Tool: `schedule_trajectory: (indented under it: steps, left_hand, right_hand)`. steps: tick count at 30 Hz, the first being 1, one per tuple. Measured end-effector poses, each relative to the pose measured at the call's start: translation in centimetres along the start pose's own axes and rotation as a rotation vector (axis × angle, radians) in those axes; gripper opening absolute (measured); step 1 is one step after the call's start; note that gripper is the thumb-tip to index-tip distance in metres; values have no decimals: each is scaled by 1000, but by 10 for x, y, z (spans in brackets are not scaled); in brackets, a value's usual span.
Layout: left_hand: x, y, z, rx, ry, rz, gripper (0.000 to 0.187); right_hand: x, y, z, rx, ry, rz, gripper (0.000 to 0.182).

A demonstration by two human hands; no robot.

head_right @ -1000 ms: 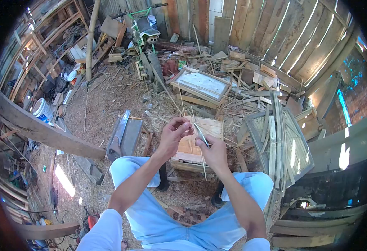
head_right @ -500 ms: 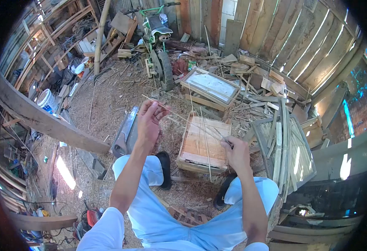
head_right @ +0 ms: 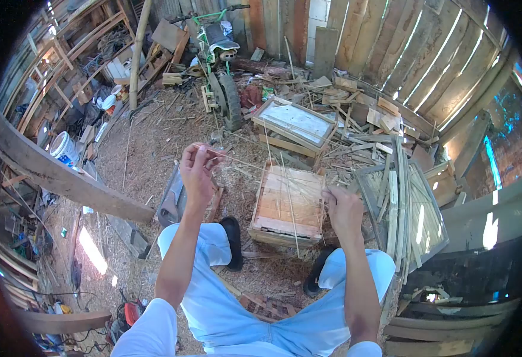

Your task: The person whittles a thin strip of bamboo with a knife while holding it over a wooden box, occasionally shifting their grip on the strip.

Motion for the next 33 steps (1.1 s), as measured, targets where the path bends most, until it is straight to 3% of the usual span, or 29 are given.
schedule_trajectory:
  steps: [5, 7, 13, 15, 16, 18, 19, 21, 22, 24, 25, 27, 31, 33]
  left_hand:
    - [-4, -6, 23, 49, 56, 28, 7]
    - [-4, -9, 40, 47, 191, 54, 11]
    - [-7, -10, 58, -5, 231, 26, 15]
    - [-6, -6, 63, -367, 260, 1, 18]
    - [-2, -7, 63, -366, 259, 2, 18]
    - [8, 21, 27, -1660, 268, -263, 17]
    - [12, 18, 25, -1657, 267, -266, 17]
    - [18, -3, -2, -1790, -48, -342, 10]
    - [19, -5, -7, -1786, -51, -344, 10]
    - [28, -32, -40, -1351, -628, -295, 9]
    - [34, -33, -52, -1346, -632, -295, 9]
    - [50, -51, -73, -1127, -741, -47, 11]
    - [61, -49, -94, -1129, -799, -190, 11]
    - [56, -40, -92, -1129, -779, -257, 10]
  right_hand:
    - [-1, 19, 19, 96, 36, -53, 11]
    - [-1, 22, 28, 92, 109, -39, 12]
    - [0, 30, 43, 104, 191, -37, 13]
    - [0, 31, 45, 108, 183, -35, 13]
    - [0, 31, 44, 108, 173, -32, 12]
    - [0, 29, 45, 108, 182, -7, 12]
    - [0, 27, 47, 108, 189, 18, 12]
    - [0, 27, 48, 101, 188, 18, 11]
    - [0, 27, 49, 92, 183, 19, 12]
    - [-2, 25, 45, 80, 177, 52, 12]
    - [-2, 23, 41, 65, 165, 87, 12]
    - [-2, 16, 30, 42, 156, 114, 11]
    - [-2, 0, 27, 40, 149, 218, 7]
    - [-2, 7, 35, 36, 116, 156, 9]
Point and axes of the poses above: each hand's wrist, its own x-axis away from the middle knuckle, its own z-axis out of the back of the hand, y = z × x, the point moved 8 cm from there along -x, towards the middle knuckle, and after that the axes turned 9 degrees about -y, right-handed, at the moved point
